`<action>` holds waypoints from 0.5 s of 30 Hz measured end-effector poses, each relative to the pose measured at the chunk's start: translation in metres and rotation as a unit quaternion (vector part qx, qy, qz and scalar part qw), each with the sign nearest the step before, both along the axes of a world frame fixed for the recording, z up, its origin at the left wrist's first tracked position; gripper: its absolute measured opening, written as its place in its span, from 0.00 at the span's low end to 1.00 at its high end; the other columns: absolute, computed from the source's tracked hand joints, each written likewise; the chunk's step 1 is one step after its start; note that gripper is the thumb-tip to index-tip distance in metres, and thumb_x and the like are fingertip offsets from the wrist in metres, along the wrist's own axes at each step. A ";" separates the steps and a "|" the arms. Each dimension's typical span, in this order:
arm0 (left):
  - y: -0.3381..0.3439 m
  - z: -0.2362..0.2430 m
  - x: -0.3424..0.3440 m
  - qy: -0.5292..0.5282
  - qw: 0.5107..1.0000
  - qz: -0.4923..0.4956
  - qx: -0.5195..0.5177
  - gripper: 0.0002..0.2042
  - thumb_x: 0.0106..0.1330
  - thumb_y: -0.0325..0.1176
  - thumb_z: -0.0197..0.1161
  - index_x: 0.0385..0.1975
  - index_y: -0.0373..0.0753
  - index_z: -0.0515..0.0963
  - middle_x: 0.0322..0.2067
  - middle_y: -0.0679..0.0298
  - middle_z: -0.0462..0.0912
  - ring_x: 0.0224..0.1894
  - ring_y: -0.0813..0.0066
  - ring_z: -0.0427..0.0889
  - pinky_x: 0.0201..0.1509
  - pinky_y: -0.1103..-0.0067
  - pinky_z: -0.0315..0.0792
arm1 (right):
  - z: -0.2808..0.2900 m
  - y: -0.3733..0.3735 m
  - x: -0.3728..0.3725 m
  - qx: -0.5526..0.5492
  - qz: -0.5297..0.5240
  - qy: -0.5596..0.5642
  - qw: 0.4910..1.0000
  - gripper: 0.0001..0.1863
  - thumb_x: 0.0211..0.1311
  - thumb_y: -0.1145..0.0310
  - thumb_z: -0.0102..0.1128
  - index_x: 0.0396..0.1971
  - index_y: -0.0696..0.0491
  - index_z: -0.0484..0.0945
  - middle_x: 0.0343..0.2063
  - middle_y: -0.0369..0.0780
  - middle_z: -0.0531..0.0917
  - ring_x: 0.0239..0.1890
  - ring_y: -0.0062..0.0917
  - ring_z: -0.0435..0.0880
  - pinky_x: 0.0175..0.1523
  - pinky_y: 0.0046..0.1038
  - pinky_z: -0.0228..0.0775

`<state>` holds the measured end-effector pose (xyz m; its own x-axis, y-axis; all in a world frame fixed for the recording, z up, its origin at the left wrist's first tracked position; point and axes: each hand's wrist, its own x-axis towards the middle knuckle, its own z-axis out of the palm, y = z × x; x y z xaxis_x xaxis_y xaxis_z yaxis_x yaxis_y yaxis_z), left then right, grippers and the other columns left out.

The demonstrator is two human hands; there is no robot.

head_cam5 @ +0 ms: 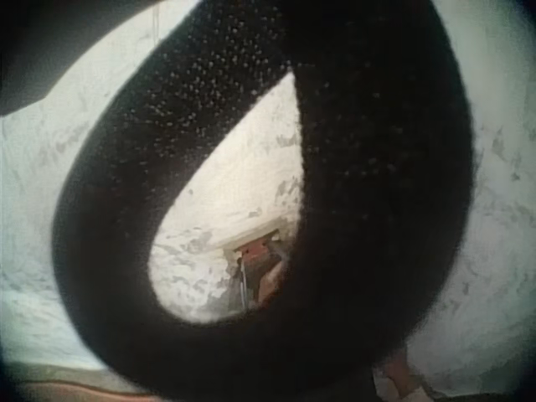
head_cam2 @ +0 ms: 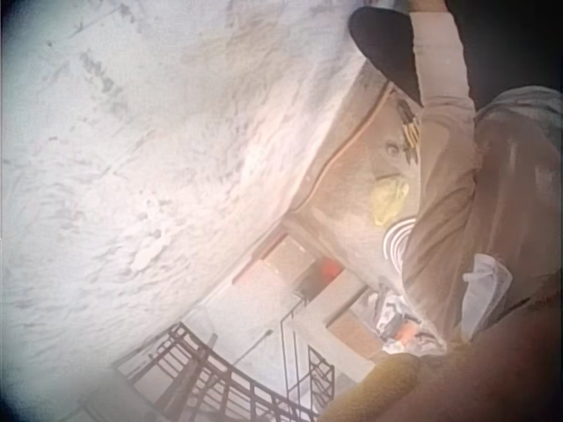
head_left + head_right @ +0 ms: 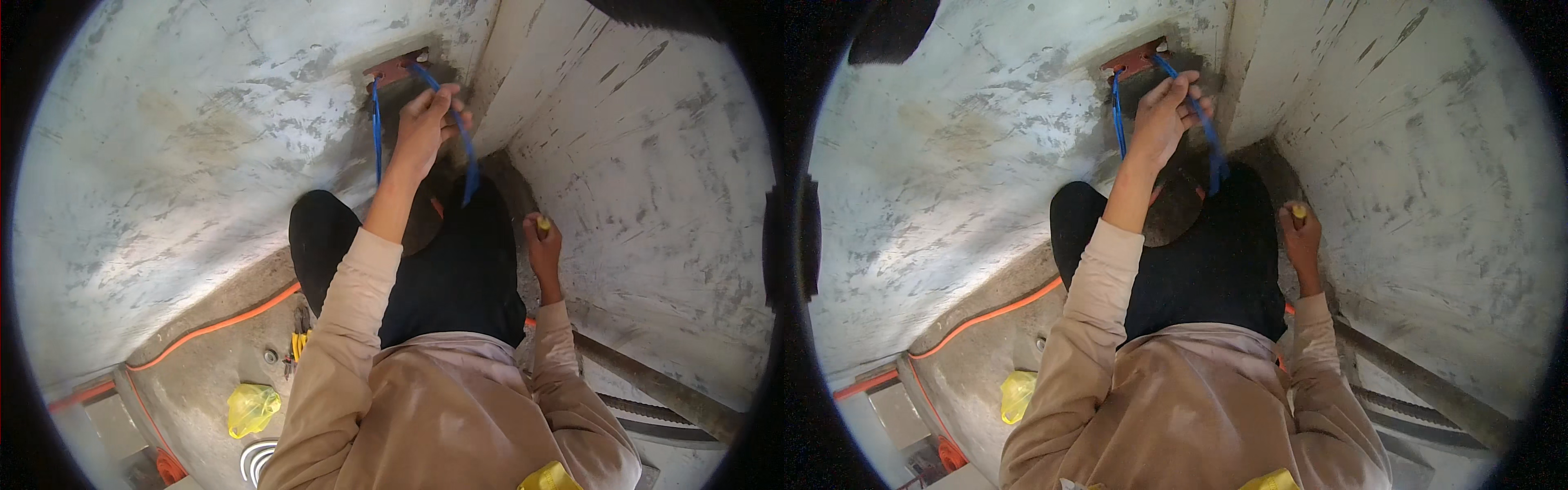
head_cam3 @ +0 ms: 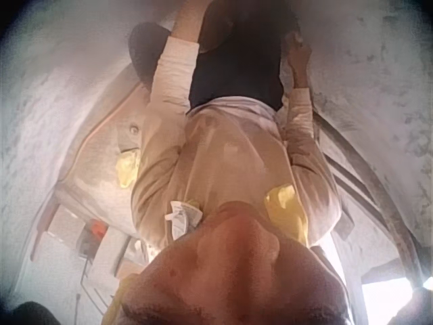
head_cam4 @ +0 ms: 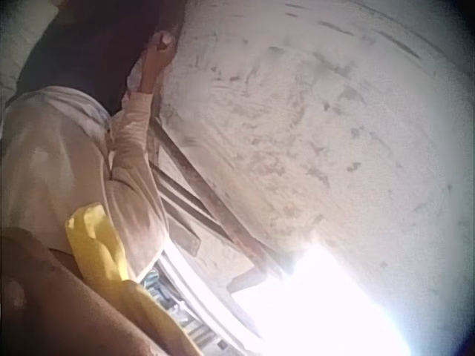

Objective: Installing and securing electrical wires into a wall-mounted box using hand tools.

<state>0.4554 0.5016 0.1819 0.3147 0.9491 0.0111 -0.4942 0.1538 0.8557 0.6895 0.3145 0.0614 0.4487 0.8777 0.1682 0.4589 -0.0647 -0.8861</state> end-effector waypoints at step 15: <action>-0.095 -0.041 -0.067 0.129 0.991 -0.008 0.017 0.17 0.73 0.40 0.55 0.48 0.29 0.76 0.31 0.62 0.81 0.31 0.77 0.81 0.37 0.81 0.77 | -0.250 -0.087 0.078 -0.275 -0.018 -0.222 0.935 0.22 0.66 0.55 0.56 0.36 0.64 0.79 0.31 0.52 0.82 0.35 0.42 0.82 0.40 0.40 0.70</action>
